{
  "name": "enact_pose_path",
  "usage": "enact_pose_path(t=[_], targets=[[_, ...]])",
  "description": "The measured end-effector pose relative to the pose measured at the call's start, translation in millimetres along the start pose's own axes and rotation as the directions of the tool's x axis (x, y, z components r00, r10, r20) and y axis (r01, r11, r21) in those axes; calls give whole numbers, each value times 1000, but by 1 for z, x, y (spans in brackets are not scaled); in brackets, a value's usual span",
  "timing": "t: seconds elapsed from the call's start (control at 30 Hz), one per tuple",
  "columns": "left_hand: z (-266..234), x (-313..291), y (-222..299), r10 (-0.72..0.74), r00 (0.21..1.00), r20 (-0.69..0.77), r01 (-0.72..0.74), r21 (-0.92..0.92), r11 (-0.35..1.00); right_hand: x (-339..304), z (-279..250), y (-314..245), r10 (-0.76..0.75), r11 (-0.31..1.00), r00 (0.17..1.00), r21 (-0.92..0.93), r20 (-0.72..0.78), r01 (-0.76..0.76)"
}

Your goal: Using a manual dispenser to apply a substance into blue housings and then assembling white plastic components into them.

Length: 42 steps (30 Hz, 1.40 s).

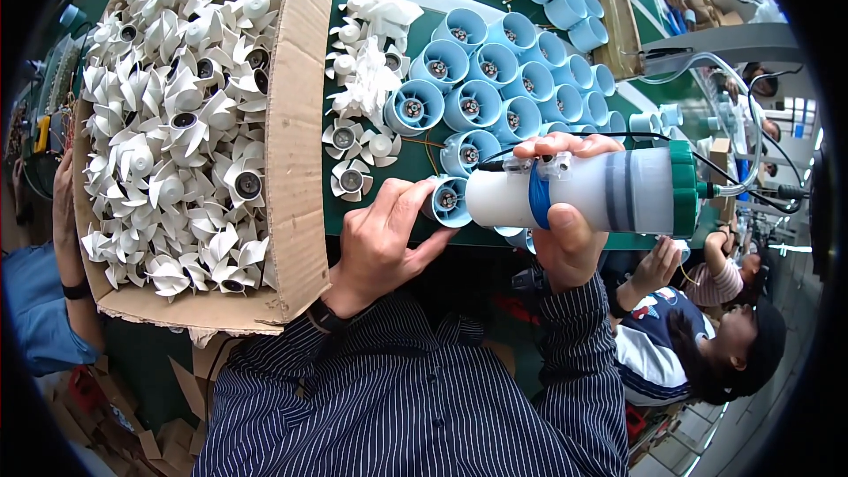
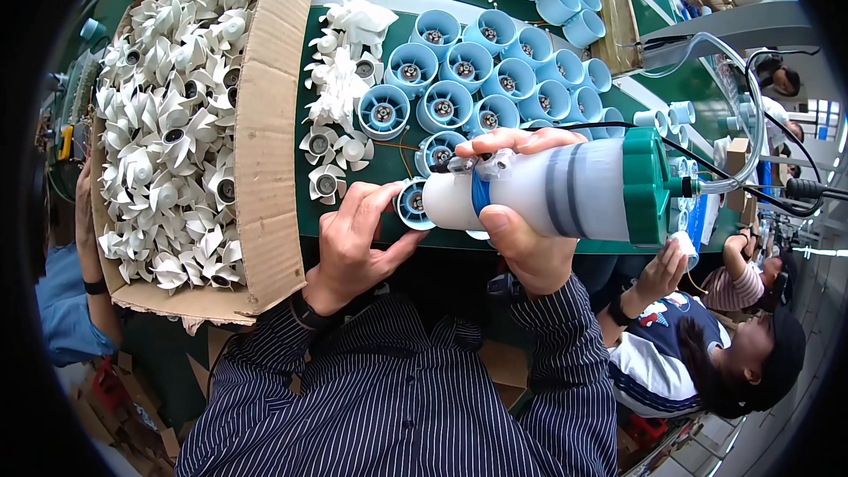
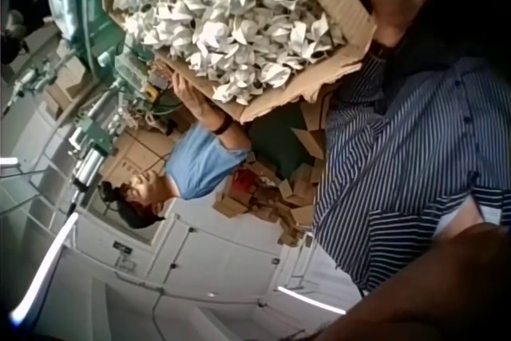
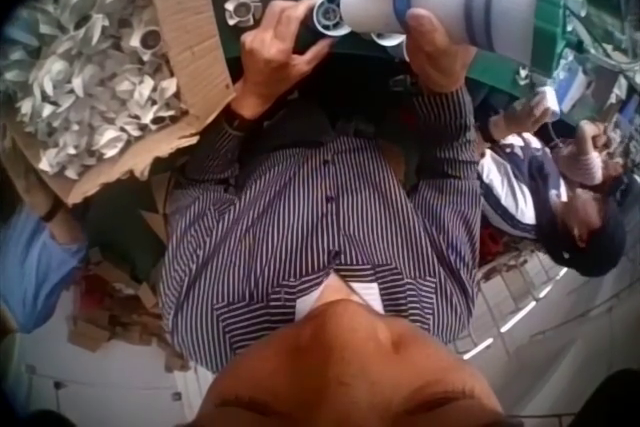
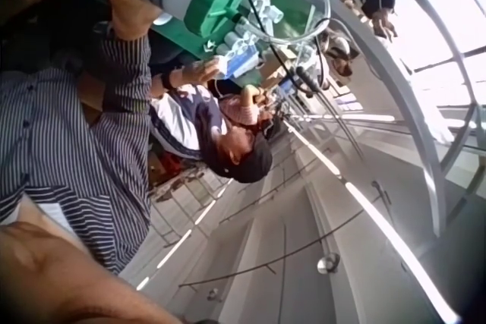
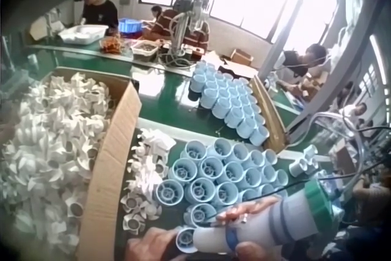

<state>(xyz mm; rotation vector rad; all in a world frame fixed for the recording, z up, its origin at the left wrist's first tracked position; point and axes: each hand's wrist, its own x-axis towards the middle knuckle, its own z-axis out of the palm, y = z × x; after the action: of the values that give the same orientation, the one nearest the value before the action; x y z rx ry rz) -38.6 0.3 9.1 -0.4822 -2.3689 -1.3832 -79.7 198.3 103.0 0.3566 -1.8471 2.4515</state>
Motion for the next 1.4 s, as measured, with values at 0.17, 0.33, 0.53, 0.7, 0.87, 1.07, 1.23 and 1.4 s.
enact_pose_path(t=[0.17,0.33,0.53,0.7,0.87,1.07,1.23,1.4], targets=[[2,0,-3,24,999,-21,-24,-4,1000,1,-2,-2,-15,1000,1000,-12,1,15],[2,-1,-5,45,999,-21,-45,-2,999,8,-10,-24,-70,995,997,-68,41,72],[-2,-1,-2,6,1000,11,-6,-13,1000,30,-11,-29,-90,988,996,-125,17,91],[0,-1,-4,20,999,-45,-25,-111,993,38,-15,-10,-49,992,998,-117,32,52],[0,-9,-11,0,999,-45,-11,-243,970,40,-17,-1,-27,996,999,-84,25,29],[-2,-9,-14,72,997,-15,-73,-213,974,41,-18,1,-33,995,999,-92,33,36],[-3,-9,-13,75,997,-10,-75,-202,977,41,-19,1,-47,995,998,-87,40,51],[-2,-10,-13,74,997,-8,-74,-202,977,41,-20,-1,-54,993,998,-108,36,58]])
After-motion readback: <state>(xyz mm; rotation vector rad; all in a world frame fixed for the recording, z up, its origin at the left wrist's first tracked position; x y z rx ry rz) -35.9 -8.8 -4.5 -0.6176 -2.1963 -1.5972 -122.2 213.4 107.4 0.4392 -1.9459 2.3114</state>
